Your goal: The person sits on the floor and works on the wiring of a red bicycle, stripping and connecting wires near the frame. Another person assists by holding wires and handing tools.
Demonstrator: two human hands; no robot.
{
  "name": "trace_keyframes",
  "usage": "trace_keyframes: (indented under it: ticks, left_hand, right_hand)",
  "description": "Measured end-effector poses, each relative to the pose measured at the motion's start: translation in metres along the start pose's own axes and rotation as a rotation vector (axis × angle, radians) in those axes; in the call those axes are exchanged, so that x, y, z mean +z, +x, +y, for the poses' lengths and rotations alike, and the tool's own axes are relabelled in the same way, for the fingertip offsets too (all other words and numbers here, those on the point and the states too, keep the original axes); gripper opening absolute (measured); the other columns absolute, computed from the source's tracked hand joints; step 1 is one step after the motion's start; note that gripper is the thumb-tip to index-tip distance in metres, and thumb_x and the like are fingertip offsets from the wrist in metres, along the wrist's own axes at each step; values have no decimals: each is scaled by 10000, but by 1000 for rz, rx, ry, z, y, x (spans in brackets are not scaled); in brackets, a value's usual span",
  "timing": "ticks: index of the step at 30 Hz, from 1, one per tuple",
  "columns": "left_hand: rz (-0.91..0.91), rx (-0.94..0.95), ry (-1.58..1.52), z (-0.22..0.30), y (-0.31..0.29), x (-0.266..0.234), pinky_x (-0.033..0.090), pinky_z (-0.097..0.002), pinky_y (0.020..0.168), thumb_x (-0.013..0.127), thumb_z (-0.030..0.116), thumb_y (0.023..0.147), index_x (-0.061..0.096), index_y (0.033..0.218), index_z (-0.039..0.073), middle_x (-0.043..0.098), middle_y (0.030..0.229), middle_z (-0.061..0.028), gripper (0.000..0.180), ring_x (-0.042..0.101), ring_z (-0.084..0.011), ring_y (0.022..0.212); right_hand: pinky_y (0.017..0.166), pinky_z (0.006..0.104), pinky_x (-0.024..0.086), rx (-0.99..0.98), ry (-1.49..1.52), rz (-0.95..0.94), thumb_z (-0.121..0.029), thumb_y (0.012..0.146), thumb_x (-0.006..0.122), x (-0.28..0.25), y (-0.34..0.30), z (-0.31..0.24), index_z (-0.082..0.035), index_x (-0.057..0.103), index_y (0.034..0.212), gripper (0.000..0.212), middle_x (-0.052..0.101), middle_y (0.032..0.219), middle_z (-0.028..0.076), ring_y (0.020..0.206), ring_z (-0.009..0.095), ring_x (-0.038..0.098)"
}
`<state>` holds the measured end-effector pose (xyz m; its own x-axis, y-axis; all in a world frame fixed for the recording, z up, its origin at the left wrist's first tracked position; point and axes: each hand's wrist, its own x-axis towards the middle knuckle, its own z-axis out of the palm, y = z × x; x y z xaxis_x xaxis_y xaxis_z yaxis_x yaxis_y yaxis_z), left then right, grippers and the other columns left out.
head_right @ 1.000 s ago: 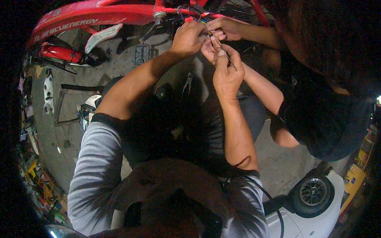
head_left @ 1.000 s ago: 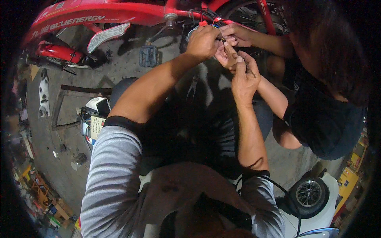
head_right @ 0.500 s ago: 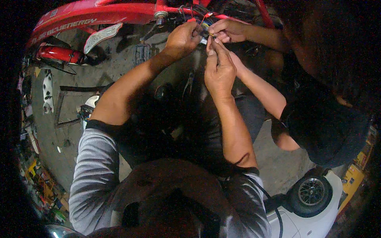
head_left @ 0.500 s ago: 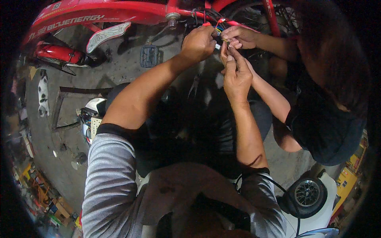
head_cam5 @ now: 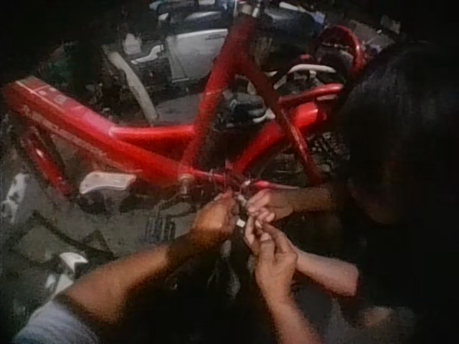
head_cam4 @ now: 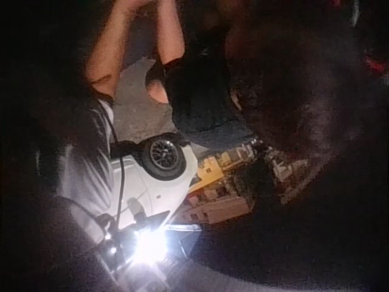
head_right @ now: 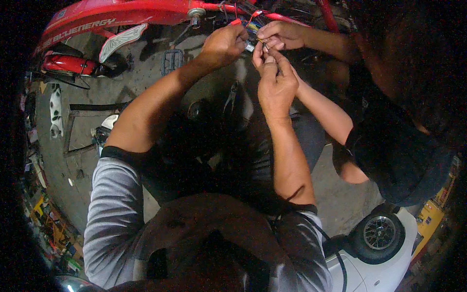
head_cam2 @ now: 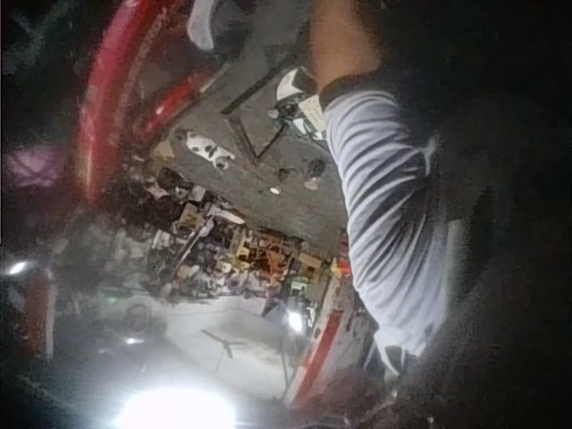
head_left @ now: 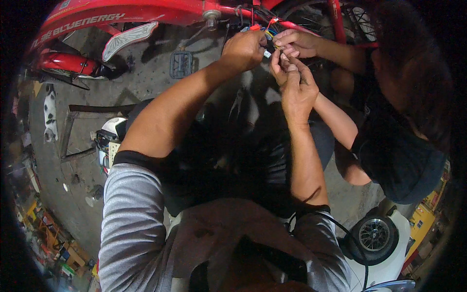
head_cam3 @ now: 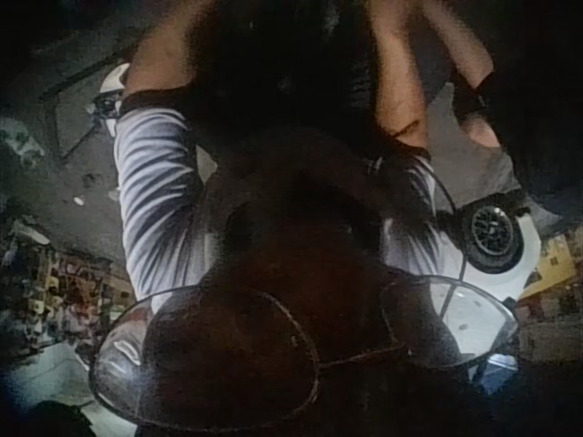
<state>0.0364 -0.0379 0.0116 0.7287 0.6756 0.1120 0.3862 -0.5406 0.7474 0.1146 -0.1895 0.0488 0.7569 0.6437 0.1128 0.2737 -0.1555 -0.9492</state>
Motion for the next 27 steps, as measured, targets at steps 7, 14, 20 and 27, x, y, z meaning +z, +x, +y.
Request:
trace_keyframes:
  ticks: [7,14,20,27]
  left_hand:
    - [-15,-27,34,3,1,0,477,-442,759,571,154,762,612,933,56,632,904,-182,201,606,-372,875]
    - [-13,-24,30,2,-1,-1,474,-449,723,581,179,772,596,936,48,623,860,-194,211,604,-387,836]
    - [-23,-16,26,2,-1,-2,470,-453,737,575,186,776,594,939,46,621,866,-199,216,601,-385,858]
    - [-30,-24,29,1,0,-1,468,-455,734,568,194,784,592,936,51,616,866,-200,211,596,-388,867]
  right_hand:
    - [818,307,486,67,44,-24,-126,899,494,-3,0,-7,121,585,1052,305,661,1011,198,910,220,635]
    - [827,273,472,-17,41,-40,-86,905,460,-3,1,-5,97,600,1046,270,668,984,136,916,177,625]
    - [833,267,469,55,23,-47,-78,900,460,-2,2,-2,112,591,1052,276,666,982,150,920,176,624]
    - [824,283,473,20,37,-54,-110,898,474,-1,3,2,113,595,1037,289,669,966,170,909,199,632]
